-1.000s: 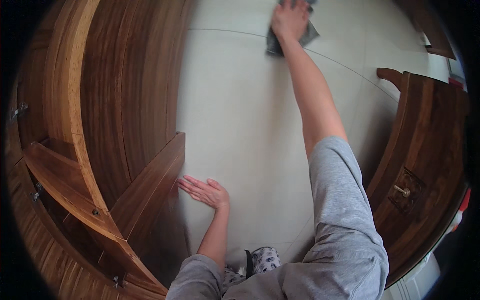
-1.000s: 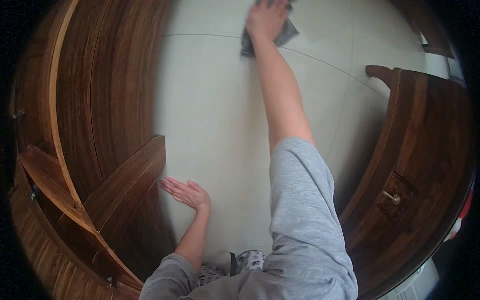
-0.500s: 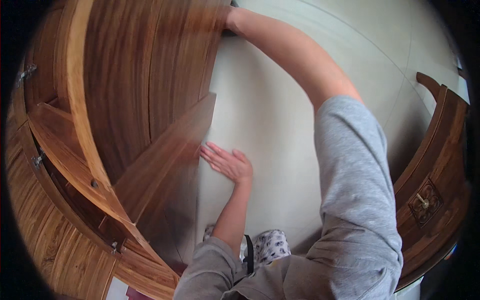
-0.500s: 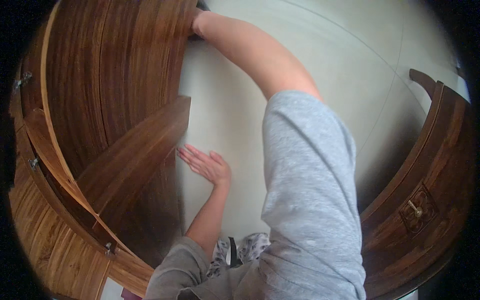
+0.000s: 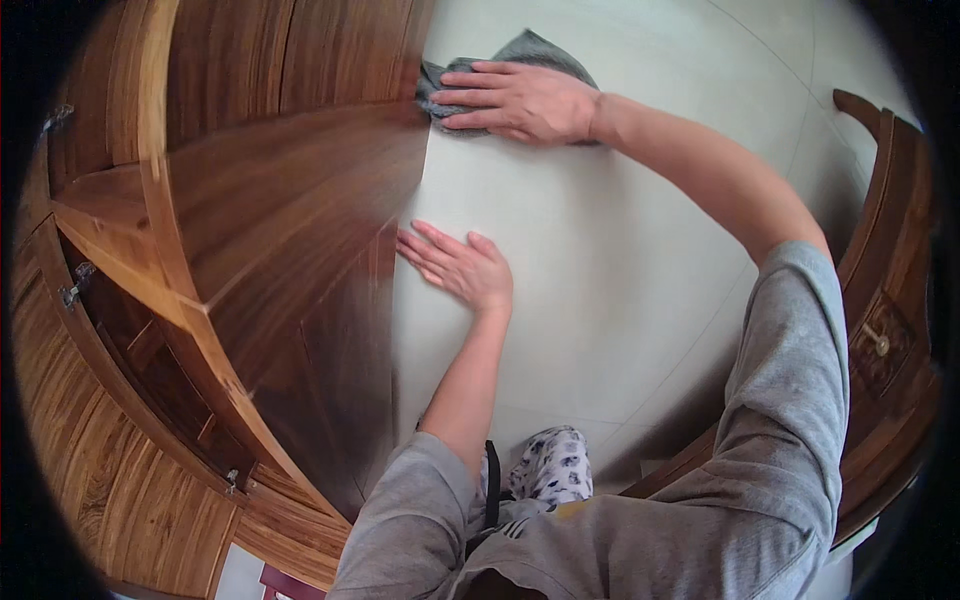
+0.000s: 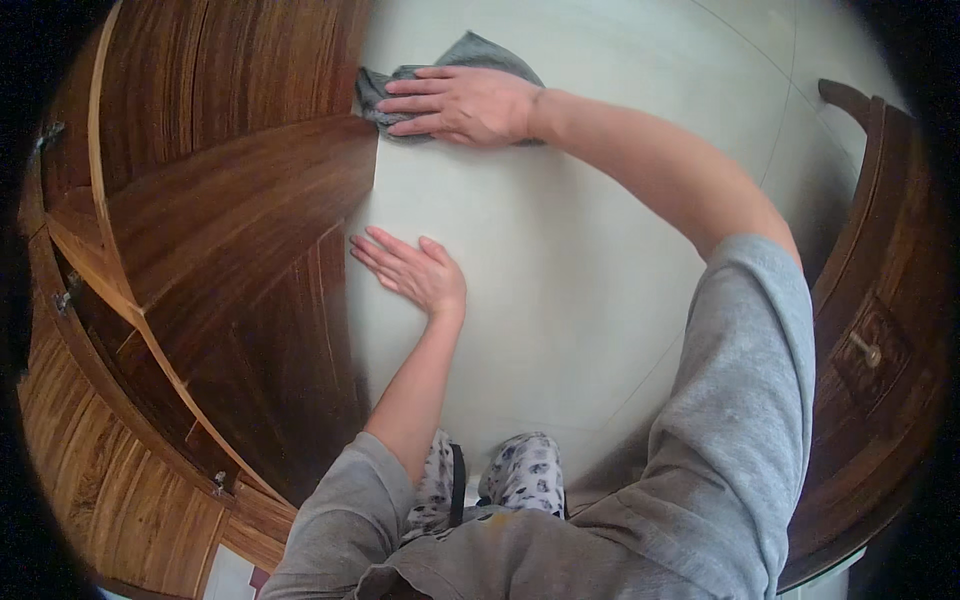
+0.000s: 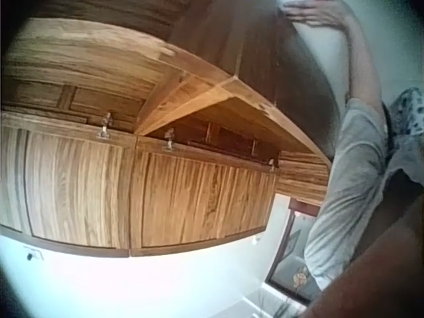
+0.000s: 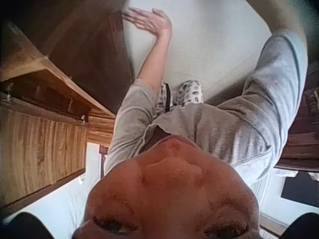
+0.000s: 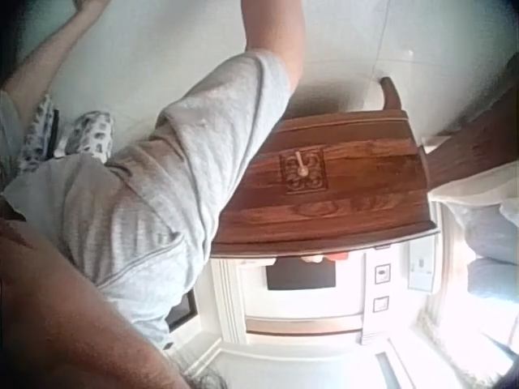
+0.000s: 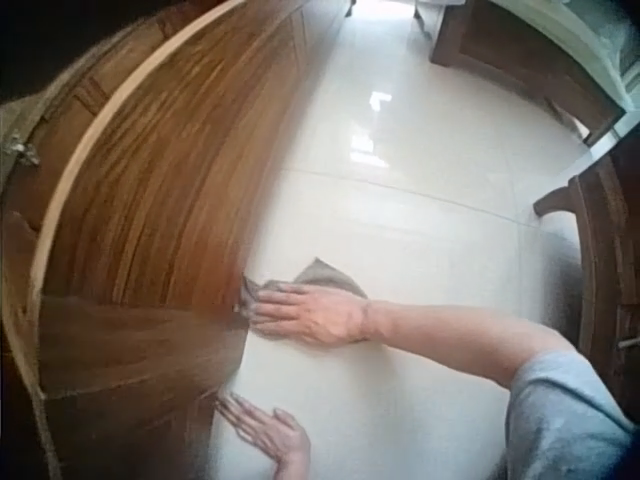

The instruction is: Wringing a cleaning cloth in a bucket and wiping the tile floor in a room.

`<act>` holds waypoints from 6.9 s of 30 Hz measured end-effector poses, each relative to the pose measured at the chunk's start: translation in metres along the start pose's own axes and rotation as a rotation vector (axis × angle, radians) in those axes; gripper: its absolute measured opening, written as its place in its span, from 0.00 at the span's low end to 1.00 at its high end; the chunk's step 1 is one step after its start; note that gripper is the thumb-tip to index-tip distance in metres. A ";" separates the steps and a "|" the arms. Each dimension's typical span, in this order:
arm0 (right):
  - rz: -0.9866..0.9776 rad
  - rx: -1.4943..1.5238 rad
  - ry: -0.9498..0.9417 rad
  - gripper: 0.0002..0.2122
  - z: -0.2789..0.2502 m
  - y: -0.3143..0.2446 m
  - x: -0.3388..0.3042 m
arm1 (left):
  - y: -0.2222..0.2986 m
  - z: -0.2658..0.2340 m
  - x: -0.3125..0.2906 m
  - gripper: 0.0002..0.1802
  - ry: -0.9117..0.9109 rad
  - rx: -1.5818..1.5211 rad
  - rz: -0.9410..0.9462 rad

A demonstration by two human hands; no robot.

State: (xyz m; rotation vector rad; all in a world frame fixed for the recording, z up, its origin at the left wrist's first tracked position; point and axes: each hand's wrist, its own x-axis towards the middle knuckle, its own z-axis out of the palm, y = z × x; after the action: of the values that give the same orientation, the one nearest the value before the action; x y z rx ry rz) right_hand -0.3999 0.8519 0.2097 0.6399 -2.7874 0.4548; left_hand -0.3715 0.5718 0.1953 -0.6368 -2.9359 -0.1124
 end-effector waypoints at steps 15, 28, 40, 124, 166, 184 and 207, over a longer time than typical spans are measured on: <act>0.689 -0.079 0.265 0.26 0.115 -0.220 0.055 | -0.105 -0.039 -0.087 0.42 -0.138 -0.524 -0.016; 0.610 0.118 0.027 0.23 0.147 -0.195 0.193 | -0.204 -0.059 -0.140 0.39 -0.401 0.200 0.445; -0.088 0.269 0.081 0.23 0.177 -0.277 0.151 | -0.223 -0.099 -0.154 0.37 -0.482 -0.103 0.292; 0.342 0.270 -0.187 0.30 0.175 -0.538 -0.019 | -0.304 -0.159 -0.191 0.17 -0.733 -0.568 -0.017; 0.493 0.228 -0.061 0.37 0.089 -0.327 -0.096 | -0.173 0.002 -0.092 0.38 -0.023 -0.204 0.210; 1.872 -0.627 0.468 0.31 0.010 -0.077 -0.244 | -0.160 -0.011 -0.090 0.34 -0.020 -0.141 0.230; 3.225 -0.099 0.571 0.28 0.084 -0.513 -0.342 | -0.166 0.008 -0.097 0.33 -0.052 -0.060 0.270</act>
State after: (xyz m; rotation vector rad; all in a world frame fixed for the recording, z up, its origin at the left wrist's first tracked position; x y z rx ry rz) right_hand 0.1192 0.5143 0.1545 3.1128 0.4248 -0.3771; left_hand -0.3537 0.3824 0.1654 -1.0517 -2.8705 -0.1579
